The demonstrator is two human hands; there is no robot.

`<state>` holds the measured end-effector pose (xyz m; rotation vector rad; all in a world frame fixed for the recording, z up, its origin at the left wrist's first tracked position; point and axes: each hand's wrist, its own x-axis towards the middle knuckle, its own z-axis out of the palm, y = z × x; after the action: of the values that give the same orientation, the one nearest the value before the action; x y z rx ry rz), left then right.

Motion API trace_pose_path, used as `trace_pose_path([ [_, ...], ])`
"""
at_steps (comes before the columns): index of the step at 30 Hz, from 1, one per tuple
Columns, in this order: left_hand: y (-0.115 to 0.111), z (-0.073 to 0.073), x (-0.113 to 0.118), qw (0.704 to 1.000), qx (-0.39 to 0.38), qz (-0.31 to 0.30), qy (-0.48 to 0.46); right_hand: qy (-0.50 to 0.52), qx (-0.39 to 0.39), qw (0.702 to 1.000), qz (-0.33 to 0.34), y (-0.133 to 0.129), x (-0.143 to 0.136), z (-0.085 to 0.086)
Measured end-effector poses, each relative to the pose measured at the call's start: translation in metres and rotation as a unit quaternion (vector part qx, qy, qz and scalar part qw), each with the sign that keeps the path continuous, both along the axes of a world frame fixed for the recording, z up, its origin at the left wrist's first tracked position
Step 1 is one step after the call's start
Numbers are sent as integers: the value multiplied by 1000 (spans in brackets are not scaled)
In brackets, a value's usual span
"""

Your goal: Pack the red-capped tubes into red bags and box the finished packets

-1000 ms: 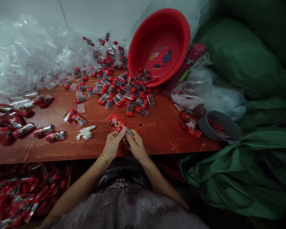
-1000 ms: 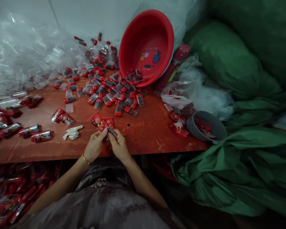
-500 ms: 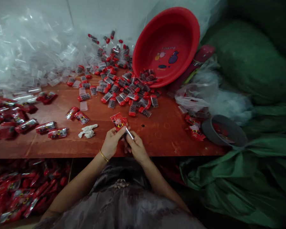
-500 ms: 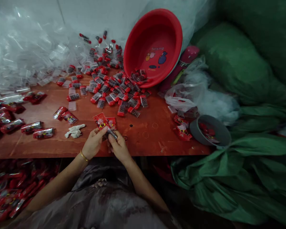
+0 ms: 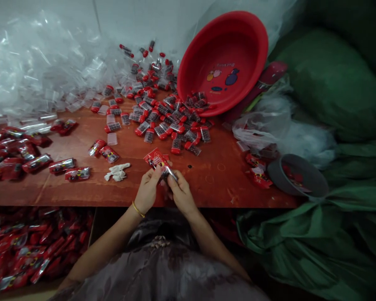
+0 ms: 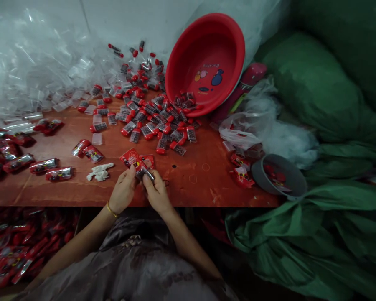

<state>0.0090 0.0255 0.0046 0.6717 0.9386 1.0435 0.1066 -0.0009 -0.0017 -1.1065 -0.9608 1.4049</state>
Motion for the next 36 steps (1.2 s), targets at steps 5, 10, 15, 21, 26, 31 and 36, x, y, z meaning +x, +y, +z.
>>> trace_pose_path([
  [5,0,-2,0,999,38,-20,4,-30,-3,999,-19,3,-1,-3],
  [10,6,8,-7,997,-18,-70,-25,-8,15,999,33,4,1,-4],
  [15,12,18,-5,998,-5,-10,-56,-118,72,990,-10,1,7,0],
  [21,11,15,5,996,-59,56,-30,-178,83,980,-41,-4,-3,-1],
  [26,5,7,3,998,-57,-19,-23,-121,57,991,-32,7,-1,-10],
  [31,4,7,-2,995,-53,0,-79,-97,45,994,-19,27,-5,-20],
  [36,28,17,-40,993,-67,14,-101,-330,155,931,-29,57,-11,-15],
])
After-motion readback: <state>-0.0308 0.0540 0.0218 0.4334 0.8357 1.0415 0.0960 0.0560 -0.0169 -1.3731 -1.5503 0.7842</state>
